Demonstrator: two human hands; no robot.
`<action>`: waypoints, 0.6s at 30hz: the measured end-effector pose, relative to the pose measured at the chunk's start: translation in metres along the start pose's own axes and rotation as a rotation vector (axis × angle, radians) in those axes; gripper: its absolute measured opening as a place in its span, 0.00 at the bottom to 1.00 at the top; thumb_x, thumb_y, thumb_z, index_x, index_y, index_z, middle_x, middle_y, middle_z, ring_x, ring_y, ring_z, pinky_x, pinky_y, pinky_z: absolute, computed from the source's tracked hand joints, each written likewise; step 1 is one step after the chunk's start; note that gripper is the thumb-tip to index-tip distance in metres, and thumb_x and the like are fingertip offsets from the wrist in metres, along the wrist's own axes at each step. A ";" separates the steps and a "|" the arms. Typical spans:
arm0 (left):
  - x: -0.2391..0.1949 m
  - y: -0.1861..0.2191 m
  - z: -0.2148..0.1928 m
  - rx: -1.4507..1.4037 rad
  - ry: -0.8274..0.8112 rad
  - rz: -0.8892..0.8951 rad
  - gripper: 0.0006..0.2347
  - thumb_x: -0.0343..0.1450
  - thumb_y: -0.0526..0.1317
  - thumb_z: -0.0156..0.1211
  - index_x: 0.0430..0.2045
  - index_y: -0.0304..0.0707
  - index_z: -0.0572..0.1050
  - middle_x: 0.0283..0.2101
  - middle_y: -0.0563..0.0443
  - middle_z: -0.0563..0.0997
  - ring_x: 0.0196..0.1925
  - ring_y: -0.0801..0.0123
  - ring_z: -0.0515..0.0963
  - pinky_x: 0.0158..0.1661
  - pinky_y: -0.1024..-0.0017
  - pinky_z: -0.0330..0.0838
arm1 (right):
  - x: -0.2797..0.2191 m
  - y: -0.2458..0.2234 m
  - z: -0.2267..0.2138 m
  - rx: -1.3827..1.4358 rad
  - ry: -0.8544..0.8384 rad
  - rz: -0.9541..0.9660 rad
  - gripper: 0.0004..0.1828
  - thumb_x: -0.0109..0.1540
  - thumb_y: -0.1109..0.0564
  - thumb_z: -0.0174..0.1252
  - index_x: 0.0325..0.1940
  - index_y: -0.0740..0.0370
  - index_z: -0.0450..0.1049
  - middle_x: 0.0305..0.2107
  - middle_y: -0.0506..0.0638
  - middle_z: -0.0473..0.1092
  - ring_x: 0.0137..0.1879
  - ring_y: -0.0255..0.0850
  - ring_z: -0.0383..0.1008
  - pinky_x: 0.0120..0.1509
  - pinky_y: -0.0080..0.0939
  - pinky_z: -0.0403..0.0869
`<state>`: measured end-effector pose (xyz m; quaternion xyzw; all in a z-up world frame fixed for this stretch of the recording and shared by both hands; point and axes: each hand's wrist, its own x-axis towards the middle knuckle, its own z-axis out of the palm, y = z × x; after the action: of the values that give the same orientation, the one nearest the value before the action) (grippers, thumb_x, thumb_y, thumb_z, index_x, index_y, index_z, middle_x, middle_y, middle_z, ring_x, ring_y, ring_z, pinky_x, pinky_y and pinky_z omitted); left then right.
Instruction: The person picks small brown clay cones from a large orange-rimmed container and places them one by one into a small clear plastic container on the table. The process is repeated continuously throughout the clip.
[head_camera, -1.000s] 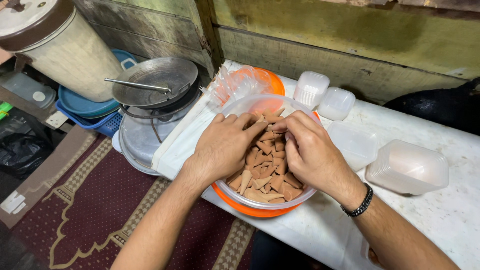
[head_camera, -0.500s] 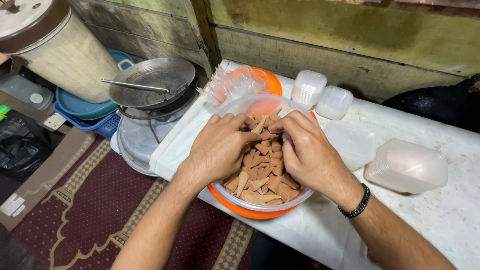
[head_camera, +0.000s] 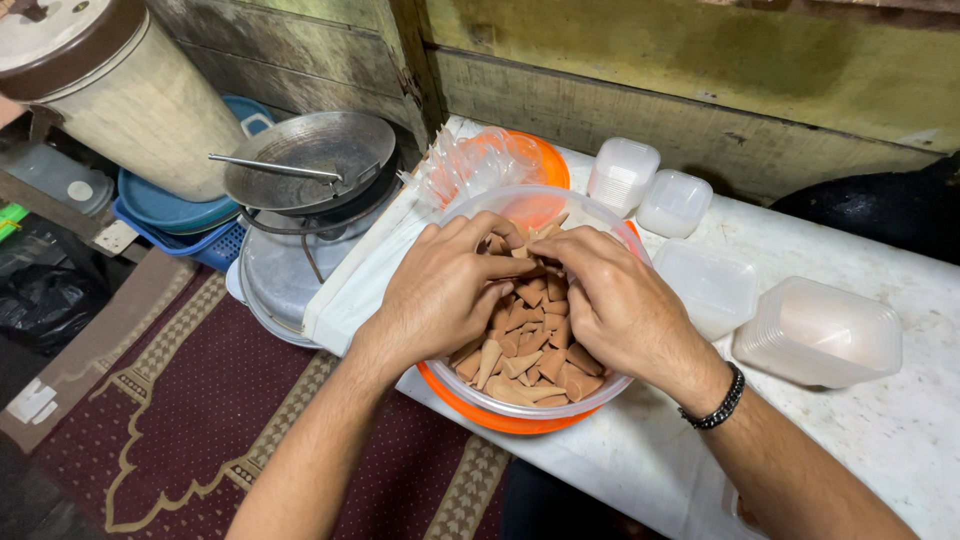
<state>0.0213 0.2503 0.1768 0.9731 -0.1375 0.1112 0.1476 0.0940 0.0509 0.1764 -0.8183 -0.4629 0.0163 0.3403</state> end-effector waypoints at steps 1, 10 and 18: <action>0.000 0.000 0.000 0.000 0.000 -0.001 0.11 0.67 0.37 0.62 0.42 0.50 0.82 0.49 0.54 0.72 0.47 0.57 0.74 0.44 0.63 0.63 | 0.000 0.000 -0.001 0.000 0.000 -0.001 0.27 0.55 0.72 0.43 0.57 0.65 0.72 0.46 0.62 0.71 0.56 0.61 0.73 0.58 0.58 0.72; -0.002 -0.003 0.003 -0.039 0.044 0.044 0.09 0.66 0.38 0.63 0.38 0.50 0.82 0.48 0.57 0.73 0.45 0.58 0.74 0.42 0.64 0.63 | -0.001 0.002 -0.001 0.000 -0.051 0.018 0.26 0.58 0.68 0.43 0.60 0.64 0.70 0.47 0.59 0.71 0.55 0.58 0.72 0.58 0.59 0.71; 0.000 0.004 -0.001 -0.112 -0.085 0.130 0.07 0.62 0.48 0.66 0.21 0.49 0.79 0.26 0.54 0.72 0.33 0.52 0.78 0.38 0.59 0.72 | -0.004 0.008 0.008 0.031 0.093 0.033 0.29 0.58 0.69 0.43 0.65 0.65 0.63 0.46 0.57 0.64 0.49 0.52 0.71 0.54 0.54 0.72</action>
<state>0.0199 0.2468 0.1786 0.9562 -0.2125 0.0714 0.1882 0.0950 0.0494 0.1647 -0.8203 -0.4327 -0.0092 0.3738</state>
